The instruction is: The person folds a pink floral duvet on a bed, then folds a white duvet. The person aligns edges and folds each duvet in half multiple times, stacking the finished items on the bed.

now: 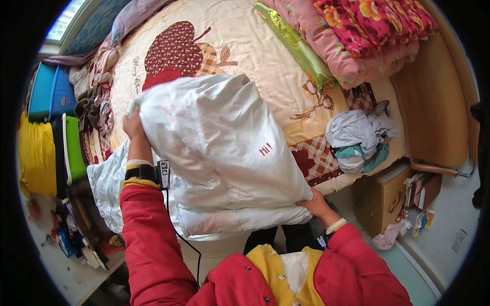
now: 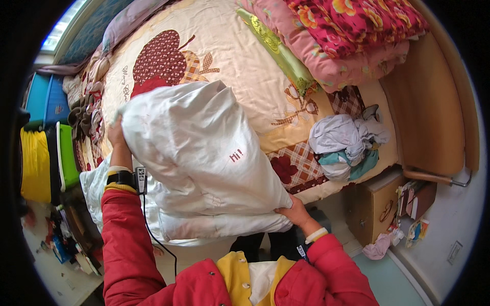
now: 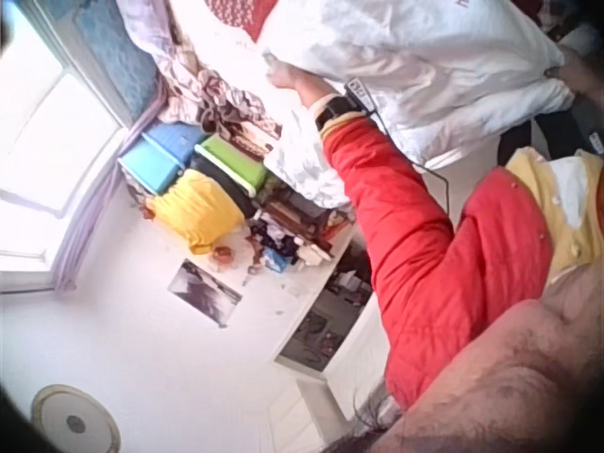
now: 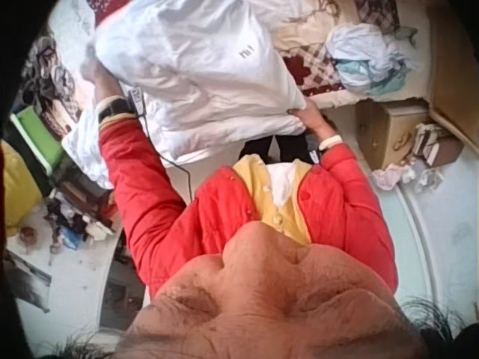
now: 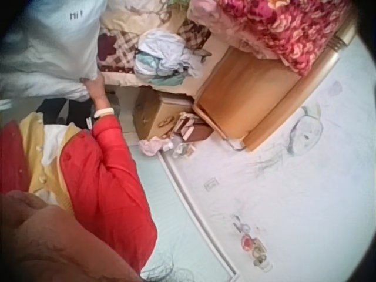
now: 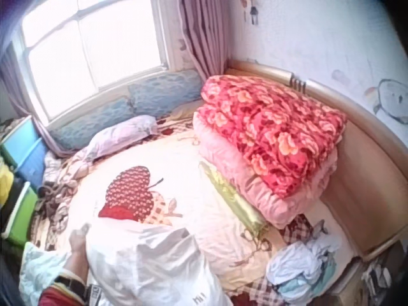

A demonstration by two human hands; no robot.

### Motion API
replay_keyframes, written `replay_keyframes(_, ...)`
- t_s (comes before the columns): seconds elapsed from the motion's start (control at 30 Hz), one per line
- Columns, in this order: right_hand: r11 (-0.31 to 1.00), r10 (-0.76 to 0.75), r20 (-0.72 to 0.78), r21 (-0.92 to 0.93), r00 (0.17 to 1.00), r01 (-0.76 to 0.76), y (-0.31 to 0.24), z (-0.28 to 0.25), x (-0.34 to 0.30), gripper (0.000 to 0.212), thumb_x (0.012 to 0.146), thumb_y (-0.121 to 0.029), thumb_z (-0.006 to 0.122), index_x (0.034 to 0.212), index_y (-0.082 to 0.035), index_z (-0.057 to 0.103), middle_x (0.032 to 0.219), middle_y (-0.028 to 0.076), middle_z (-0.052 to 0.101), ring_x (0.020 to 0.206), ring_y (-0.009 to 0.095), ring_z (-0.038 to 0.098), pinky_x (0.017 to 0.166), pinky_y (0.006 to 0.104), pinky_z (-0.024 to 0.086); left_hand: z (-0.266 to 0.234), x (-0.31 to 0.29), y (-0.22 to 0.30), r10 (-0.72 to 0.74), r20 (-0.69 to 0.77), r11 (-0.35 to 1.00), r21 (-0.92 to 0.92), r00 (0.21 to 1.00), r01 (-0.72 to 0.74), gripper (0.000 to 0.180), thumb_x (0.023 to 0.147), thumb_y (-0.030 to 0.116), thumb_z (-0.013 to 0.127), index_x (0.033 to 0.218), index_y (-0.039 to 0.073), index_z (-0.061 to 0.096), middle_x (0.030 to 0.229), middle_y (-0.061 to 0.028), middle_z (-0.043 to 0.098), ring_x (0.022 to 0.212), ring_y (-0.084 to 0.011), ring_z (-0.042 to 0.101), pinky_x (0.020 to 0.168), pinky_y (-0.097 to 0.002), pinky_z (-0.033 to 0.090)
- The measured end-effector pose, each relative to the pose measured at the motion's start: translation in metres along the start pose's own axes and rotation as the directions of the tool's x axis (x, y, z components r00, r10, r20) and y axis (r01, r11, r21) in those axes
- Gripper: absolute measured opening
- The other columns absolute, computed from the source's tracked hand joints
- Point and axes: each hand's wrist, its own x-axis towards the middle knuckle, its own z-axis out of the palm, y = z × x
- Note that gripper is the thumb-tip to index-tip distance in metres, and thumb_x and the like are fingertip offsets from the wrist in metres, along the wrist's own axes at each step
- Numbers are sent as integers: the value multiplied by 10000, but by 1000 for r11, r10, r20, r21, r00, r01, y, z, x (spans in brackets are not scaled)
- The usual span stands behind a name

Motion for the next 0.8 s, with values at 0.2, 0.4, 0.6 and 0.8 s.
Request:
replay_keyframes(0.2, 883, 208, -55, -418, 977, -212, 2, -28, 20, 712, 763, -366, 770, 1288, 39, 512, 1282, 212, 571, 1198, 304, 548, 1002, 393, 430, -4, -90, -91, -152, 305, 947, 318, 940, 49, 877, 852, 476, 675, 1464, 8, 255, 1426, -259, 382, 1340, -333, 368, 1093, -405, 306)
replay_keyframes(0.4, 610, -388, -69, -766, 919, 201, -139, -30, 102, 670, 779, -387, 748, 1313, -55, 518, 1320, 195, 509, 1244, 356, 482, 1038, 412, 396, -87, -252, -114, 439, 510, 631, 411, 740, -658, 917, 746, 464, 741, 1479, 127, 306, 1555, -277, 127, 1428, -463, 141, 1103, -598, 188)
replay_keyframes(0.6, -133, -537, 604, -750, 589, 648, -177, 39, 224, 705, 756, -438, 742, 1342, -121, 511, 1397, 150, 480, 1302, 332, 429, 1057, 449, 367, -137, -315, -140, 29, 836, 349, 505, 547, -790, 1079, 584, 611, 801, 1476, 214, 342, 1597, -189, 100, 1454, -459, 69, 979, -785, 170)
replay_keyframes(0.8, 950, -32, -255, -308, 966, -50, -122, -60, 260, 807, 786, -439, 752, 1348, 42, 430, 1208, 171, 594, 1092, 281, 587, 911, 363, 487, -194, -297, -213, -334, 441, 808, 590, 833, 11, 1198, 613, 416, 876, 1501, 12, 181, 1521, -273, 245, 1409, -374, 278, 1125, -416, 296)
